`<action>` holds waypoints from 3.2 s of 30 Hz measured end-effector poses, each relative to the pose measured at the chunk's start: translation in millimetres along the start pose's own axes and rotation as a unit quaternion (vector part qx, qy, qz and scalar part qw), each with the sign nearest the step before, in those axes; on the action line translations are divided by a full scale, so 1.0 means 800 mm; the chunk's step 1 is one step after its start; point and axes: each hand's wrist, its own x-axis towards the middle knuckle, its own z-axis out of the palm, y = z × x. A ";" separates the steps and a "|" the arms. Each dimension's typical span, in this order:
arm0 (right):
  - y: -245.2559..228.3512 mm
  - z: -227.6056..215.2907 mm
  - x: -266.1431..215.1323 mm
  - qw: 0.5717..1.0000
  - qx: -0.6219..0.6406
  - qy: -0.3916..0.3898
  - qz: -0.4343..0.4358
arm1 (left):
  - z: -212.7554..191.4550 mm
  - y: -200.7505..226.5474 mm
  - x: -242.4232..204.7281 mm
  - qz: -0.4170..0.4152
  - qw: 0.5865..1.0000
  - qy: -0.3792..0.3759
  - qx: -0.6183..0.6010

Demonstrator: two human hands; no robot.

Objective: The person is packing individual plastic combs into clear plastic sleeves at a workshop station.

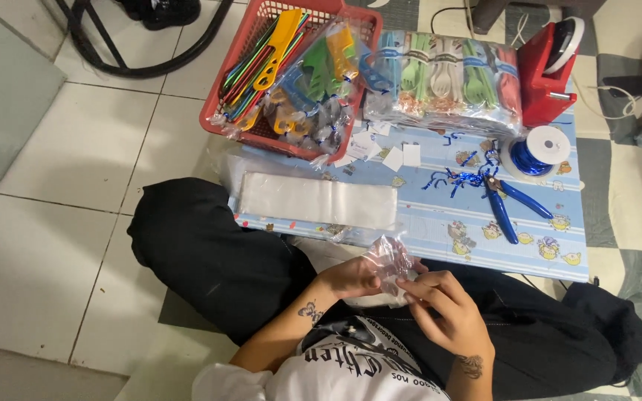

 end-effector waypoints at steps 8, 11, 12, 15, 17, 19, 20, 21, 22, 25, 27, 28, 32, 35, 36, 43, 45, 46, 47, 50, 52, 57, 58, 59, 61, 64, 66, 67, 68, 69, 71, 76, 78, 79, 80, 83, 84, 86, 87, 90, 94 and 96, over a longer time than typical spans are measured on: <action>-0.003 -0.008 0.004 1.000 -0.016 -0.002 0.007 | 0.001 0.003 0.004 -0.025 0.995 0.076 0.052; -0.003 -0.008 0.004 1.000 -0.011 -0.014 0.012 | 0.002 0.006 0.004 -0.001 0.998 0.054 0.041; -0.004 -0.008 0.004 1.000 -0.012 -0.017 0.019 | 0.004 0.008 0.005 -0.016 0.995 0.070 0.065; -0.003 -0.009 0.005 0.999 -0.030 -0.022 0.026 | 0.006 0.010 0.005 -0.021 0.991 0.091 0.098; 0.000 -0.011 0.003 0.998 -0.049 -0.018 0.031 | 0.008 0.011 0.003 -0.019 0.990 0.092 0.107; 0.006 -0.015 -0.001 0.997 -0.070 0.003 0.042 | 0.012 0.014 0.002 -0.002 0.978 -0.017 0.209; 0.006 -0.022 -0.002 0.997 -0.071 0.004 0.042 | 0.031 0.026 -0.007 -0.003 0.978 -0.019 0.209; 0.007 -0.029 -0.003 0.993 -0.095 0.039 0.050 | 0.048 0.038 -0.016 -0.093 0.894 -0.024 0.437; 0.008 -0.035 -0.004 0.988 -0.118 0.075 0.058 | 0.066 0.050 -0.024 -0.177 0.751 -0.028 0.636; 0.016 -0.059 -0.004 0.978 -0.174 0.107 0.047 | 0.113 0.124 -0.045 -0.145 0.729 -0.095 0.662; 0.013 -0.066 0.000 0.975 -0.176 0.126 0.042 | 0.136 0.184 -0.044 -0.095 0.657 -0.060 0.745; 0.011 -0.070 0.002 0.972 -0.181 0.146 0.038 | 0.148 0.214 -0.043 -0.042 0.575 -0.028 0.816; 0.047 -0.081 -0.016 0.945 -0.236 0.224 -0.023 | 0.117 0.335 -0.001 -0.119 0.444 0.131 0.878; 0.054 -0.086 -0.007 0.940 -0.189 0.263 -0.110 | 0.043 0.384 0.018 -0.093 0.243 0.222 0.940; 0.054 -0.085 -0.003 0.942 -0.182 0.258 -0.110 | 0.030 0.387 0.021 -0.134 0.271 0.268 0.915; 0.059 -0.070 0.052 0.963 -0.195 0.175 -0.069 | -0.013 0.372 0.023 -0.237 0.309 0.276 0.879; 0.044 -0.072 0.091 0.964 -0.190 0.174 -0.067 | -0.016 0.367 0.024 -0.235 0.311 0.267 0.881; 0.036 -0.072 0.110 0.965 -0.184 0.173 -0.064 | -0.018 0.365 0.025 -0.233 0.313 0.256 0.884; 0.035 -0.075 0.118 0.966 -0.183 0.172 -0.063 | -0.014 0.365 0.026 -0.234 0.314 0.257 0.883; 0.042 -0.089 0.128 0.953 -0.211 0.190 -0.111 | -0.008 0.359 0.026 -0.197 0.326 0.246 0.891; 0.061 -0.102 0.120 0.933 -0.158 0.243 -0.215 | -0.011 0.358 0.026 -0.159 0.258 0.218 0.928; 0.052 -0.075 0.088 0.939 -0.196 0.244 -0.143 | -0.002 0.350 0.023 -0.101 0.129 0.181 0.970; 0.047 -0.063 0.082 0.952 -0.223 0.199 -0.067 | 0.005 0.349 0.022 -0.065 0.081 0.168 0.980; 0.056 -0.049 0.073 0.952 -0.224 0.200 -0.066 | 0.024 0.346 0.021 -0.065 0.081 0.166 0.981; 0.075 -0.022 0.055 0.986 -0.149 0.077 0.020 | 0.062 0.341 0.021 0.050 -0.015 0.144 0.988; 0.070 -0.012 0.027 0.988 -0.089 0.007 0.122 | 0.121 0.334 0.023 0.091 -0.077 0.152 0.981; 0.067 -0.018 0.019 0.982 -0.081 -0.011 0.168 | 0.156 0.330 0.019 0.104 -0.078 0.152 0.980; 0.065 -0.021 0.015 0.975 -0.073 -0.029 0.206 | 0.173 0.330 0.018 0.118 -0.083 0.155 0.977; 0.067 -0.023 0.010 0.974 -0.073 -0.027 0.211 | 0.184 0.325 0.015 0.119 -0.080 0.151 0.978; 0.070 -0.024 0.008 0.971 -0.081 -0.031 0.224 | 0.196 0.322 0.013 0.146 -0.072 0.156 0.974; 0.075 -0.026 0.010 0.967 -0.089 -0.034 0.238 | 0.216 0.315 0.009 0.174 -0.065 0.158 0.970; 0.101 -0.032 0.018 0.970 -0.152 -0.017 0.188 | 0.248 0.292 0.007 0.184 0.083 0.115 0.973; 0.096 -0.037 0.019 0.969 -0.185 -0.001 0.165 | 0.236 0.286 0.009 0.183 0.105 0.070 0.975; 0.094 -0.041 0.020 0.965 -0.218 0.016 0.141 | 0.230 0.284 0.011 0.184 0.127 0.023 0.975; 0.076 -0.042 0.026 0.965 -0.219 0.016 0.142 | 0.225 0.275 0.016 0.184 0.127 0.023 0.974; 0.031 -0.036 0.036 0.981 -0.152 0.043 0.116 | 0.210 0.238 0.029 0.162 0.239 -0.067 0.955; 0.022 -0.028 0.035 0.995 -0.069 0.011 0.065 | 0.205 0.220 0.033 0.162 0.235 -0.090 0.954; 0.007 -0.012 0.031 1.000 0.016 -0.021 0.014 | 0.195 0.184 0.033 0.162 0.232 -0.113 0.952; 0.002 -0.005 0.029 0.997 0.024 -0.068 0.018 | 0.190 0.166 0.029 0.153 0.267 -0.119 0.944; 0.005 0.004 0.016 0.990 0.012 -0.137 0.031 | 0.179 0.122 0.014 0.138 0.348 -0.104 0.922; 0.005 -0.007 0.001 0.974 -0.015 -0.196 0.112 | 0.145 0.091 0.005 0.094 0.511 -0.019 0.855; 0.003 -0.028 -0.011 0.978 0.003 -0.163 0.127 | 0.116 0.083 0.006 0.099 0.583 0.011 0.806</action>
